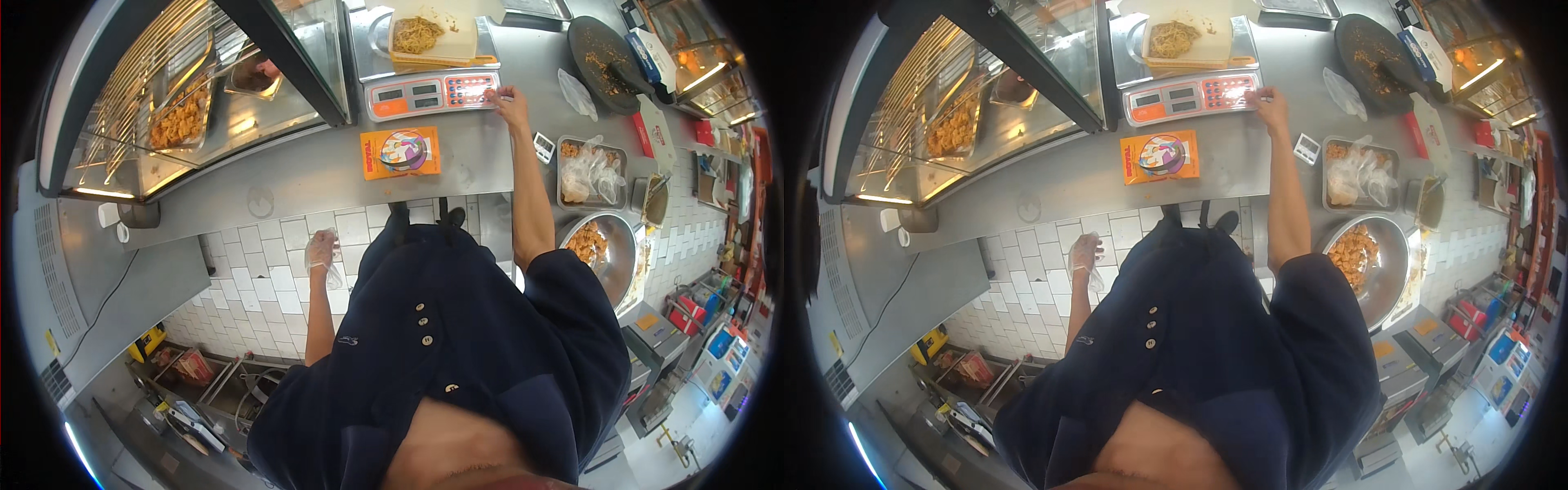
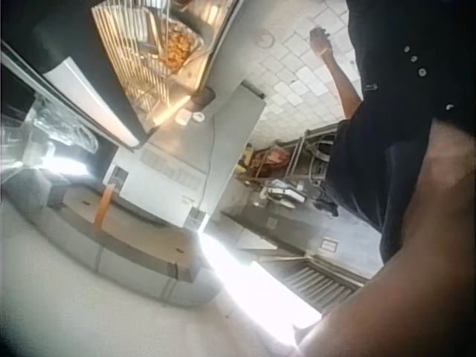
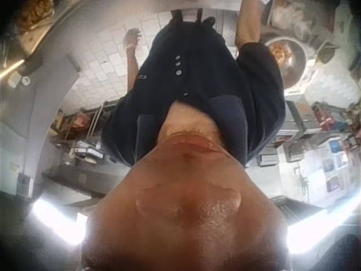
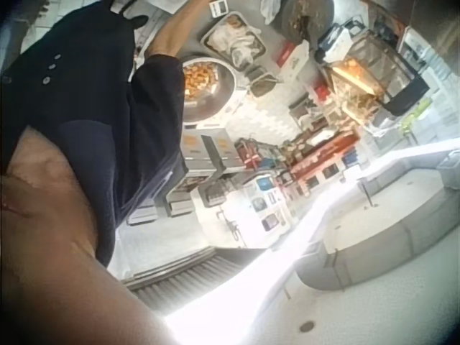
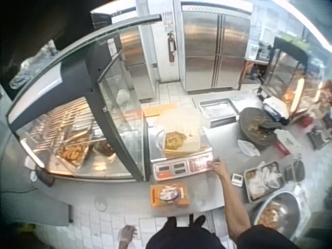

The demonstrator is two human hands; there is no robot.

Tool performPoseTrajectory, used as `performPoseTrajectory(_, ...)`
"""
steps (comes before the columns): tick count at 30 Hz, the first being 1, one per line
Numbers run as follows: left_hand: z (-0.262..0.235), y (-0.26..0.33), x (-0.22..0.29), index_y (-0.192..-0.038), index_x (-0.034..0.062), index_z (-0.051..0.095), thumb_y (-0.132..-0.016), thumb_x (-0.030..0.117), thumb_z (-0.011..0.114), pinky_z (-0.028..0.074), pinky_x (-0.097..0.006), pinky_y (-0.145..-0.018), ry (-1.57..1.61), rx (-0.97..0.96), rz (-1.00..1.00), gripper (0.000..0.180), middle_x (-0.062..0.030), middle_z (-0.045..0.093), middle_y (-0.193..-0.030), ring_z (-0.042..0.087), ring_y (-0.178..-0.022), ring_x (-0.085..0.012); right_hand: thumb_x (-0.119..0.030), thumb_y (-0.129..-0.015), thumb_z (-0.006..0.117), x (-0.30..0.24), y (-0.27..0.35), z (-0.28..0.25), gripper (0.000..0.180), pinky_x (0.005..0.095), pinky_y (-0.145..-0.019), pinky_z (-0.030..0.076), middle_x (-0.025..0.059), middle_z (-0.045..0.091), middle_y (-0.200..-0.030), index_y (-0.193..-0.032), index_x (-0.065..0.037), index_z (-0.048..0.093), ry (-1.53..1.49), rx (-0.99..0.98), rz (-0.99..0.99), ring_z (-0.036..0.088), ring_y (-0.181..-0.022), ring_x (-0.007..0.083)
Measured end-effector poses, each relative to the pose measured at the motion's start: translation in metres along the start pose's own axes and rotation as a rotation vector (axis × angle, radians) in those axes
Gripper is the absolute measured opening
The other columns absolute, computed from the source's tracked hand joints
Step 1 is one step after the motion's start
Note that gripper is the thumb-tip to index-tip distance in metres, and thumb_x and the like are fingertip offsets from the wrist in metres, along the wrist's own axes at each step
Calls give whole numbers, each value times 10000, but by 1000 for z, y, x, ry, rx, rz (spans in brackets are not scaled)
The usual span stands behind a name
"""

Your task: The person packs meal boxes by weighing chicken on a scale, assembling takeout boxes, and filling the containers with fried chicken from a warmer, rice, noodles, and fried chicken pieces.

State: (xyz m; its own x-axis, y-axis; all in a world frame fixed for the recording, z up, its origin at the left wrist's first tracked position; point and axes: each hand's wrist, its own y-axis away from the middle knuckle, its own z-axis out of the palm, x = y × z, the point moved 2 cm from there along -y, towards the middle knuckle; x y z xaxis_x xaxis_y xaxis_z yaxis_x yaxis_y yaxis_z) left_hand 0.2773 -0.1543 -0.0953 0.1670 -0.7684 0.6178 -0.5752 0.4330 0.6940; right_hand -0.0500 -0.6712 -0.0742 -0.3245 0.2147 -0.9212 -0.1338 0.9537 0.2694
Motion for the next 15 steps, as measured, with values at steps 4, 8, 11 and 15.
performPoseTrajectory(4, 17, 15, 28, -1074, 34, 608, -941, 335, 587, 526, -305, -598, -104, 9, 160, 329, -88, 681, -926, 664, -742, -173, -269, -737, 837, 0, -12, 5, 410, 315, -645, 505, 107, 646, -984, -962, -4, 618, -71, 0, -76, 622, -795, 178)
performPoseTrajectory(8, 39, 48, 61, -1057, 34, 630, -922, 316, 604, 520, -280, -621, -197, 29, 325, 314, -79, 692, -921, 676, -760, -150, -235, -718, 822, 7, -13, 8, 357, 358, -721, 498, 107, 659, -897, -917, -10, 629, 15, 49, -179, 621, -825, 209)
performPoseTrajectory(11, 50, 68, 70, -993, 56, 653, -905, 301, 623, 527, -303, -661, -190, 65, 365, 262, -80, 692, -825, 685, -724, -167, -243, -704, 829, 3, -23, 11, 363, 370, -743, 495, 111, 665, -876, -903, -13, 631, -18, 40, -179, 626, -835, 219)
performPoseTrajectory(15, 54, 86, 67, -978, 39, 657, -903, 312, 628, 528, -300, -668, -174, 65, 393, 285, -77, 694, -814, 679, -726, -157, -279, -702, 832, 13, -13, 11, 396, 386, -752, 500, 132, 674, -884, -914, -13, 630, 58, 30, -93, 633, -824, 236)
